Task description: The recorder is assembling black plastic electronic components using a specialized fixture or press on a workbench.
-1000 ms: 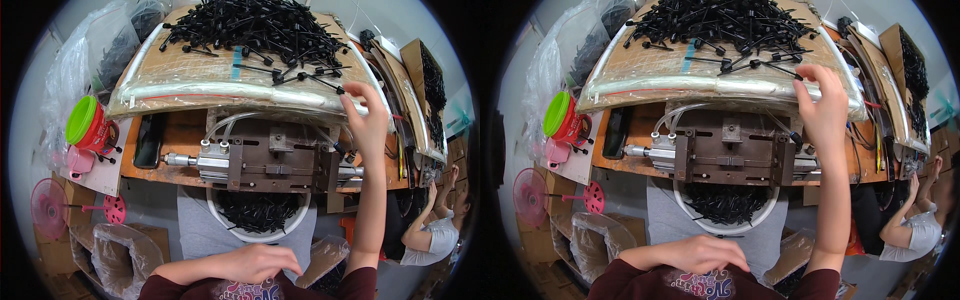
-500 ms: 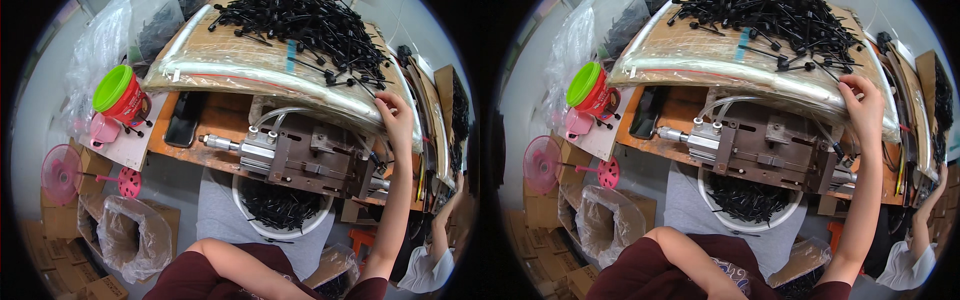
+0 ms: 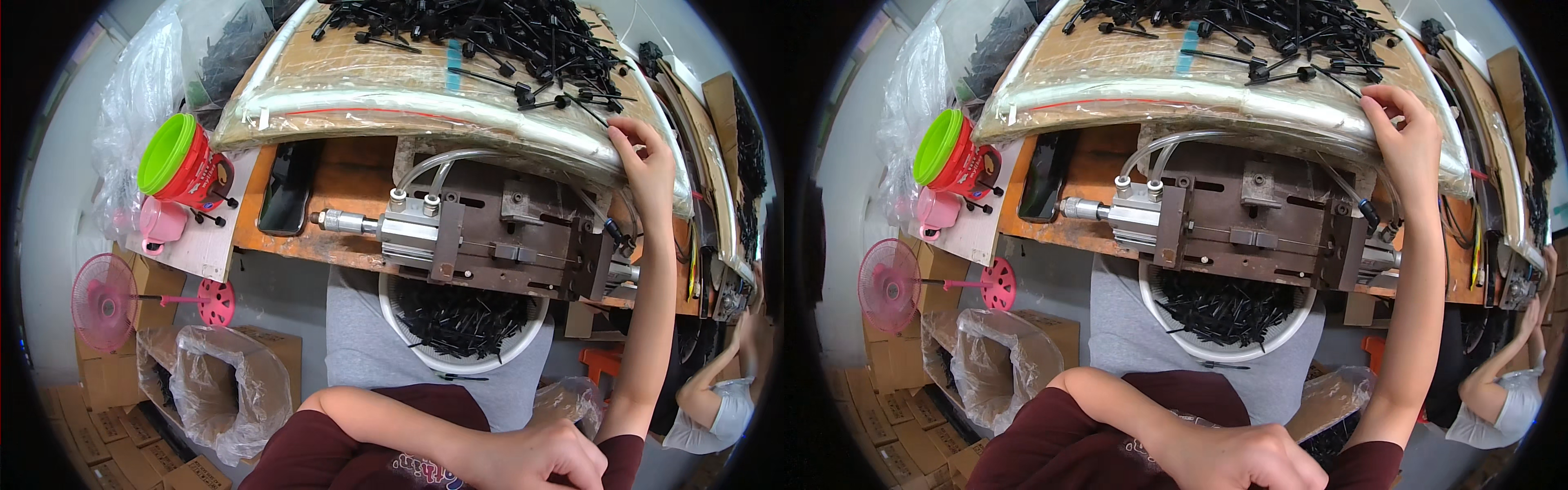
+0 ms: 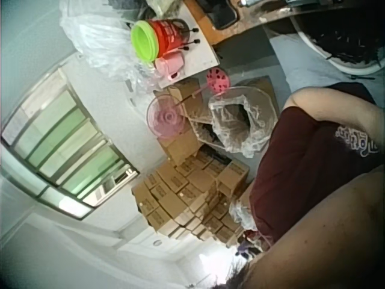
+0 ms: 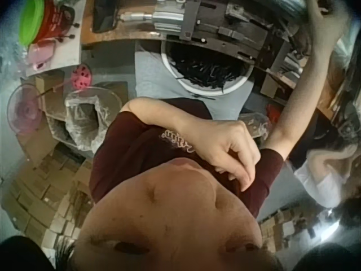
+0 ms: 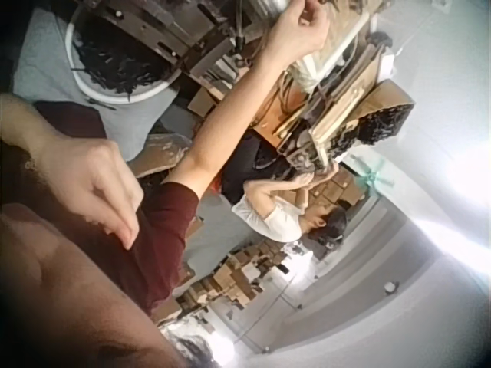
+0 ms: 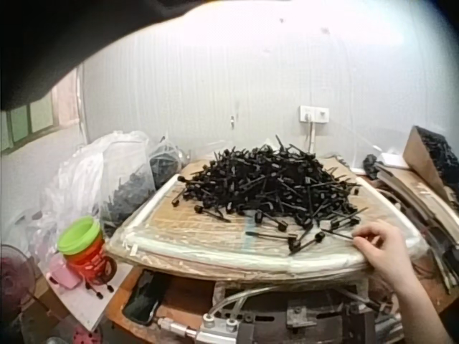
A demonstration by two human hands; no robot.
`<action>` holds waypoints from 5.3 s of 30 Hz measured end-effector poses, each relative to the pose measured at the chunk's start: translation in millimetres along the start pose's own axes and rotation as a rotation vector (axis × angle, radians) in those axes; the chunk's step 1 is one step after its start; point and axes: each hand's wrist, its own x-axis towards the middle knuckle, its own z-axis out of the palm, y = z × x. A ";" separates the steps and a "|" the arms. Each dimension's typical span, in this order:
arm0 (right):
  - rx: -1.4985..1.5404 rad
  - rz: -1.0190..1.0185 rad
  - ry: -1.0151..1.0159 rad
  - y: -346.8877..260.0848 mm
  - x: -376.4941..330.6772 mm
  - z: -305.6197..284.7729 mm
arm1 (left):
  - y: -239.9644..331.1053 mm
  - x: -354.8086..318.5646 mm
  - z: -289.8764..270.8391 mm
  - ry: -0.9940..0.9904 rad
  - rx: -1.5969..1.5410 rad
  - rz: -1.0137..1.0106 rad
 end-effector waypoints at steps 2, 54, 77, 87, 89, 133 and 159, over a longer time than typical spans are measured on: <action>0.006 -0.007 -0.004 -1.3 0.1 1.3 | 3.1 -0.6 -4.6 0.018 -0.010 -0.068; 1.001 0.507 -0.041 -96.0 -208.0 13.6 | 0.0 -57.0 -87.9 0.555 1.508 0.281; 1.222 0.689 -0.124 -96.8 -202.0 9.6 | 15.1 -70.3 -66.3 0.402 1.381 0.085; 1.274 0.670 -0.133 -100.6 -205.1 13.0 | 9.3 -71.8 -70.5 0.331 1.453 0.133; 1.274 0.657 -0.126 -100.2 -205.4 13.1 | 8.5 -71.8 -70.5 0.336 1.448 0.138; 0.902 0.741 -0.062 -85.0 -254.7 9.9 | -10.1 -37.4 -113.1 0.551 2.066 0.090; -0.011 0.050 -0.899 -31.5 -345.3 32.6 | -0.7 -38.7 -114.1 0.558 2.010 0.021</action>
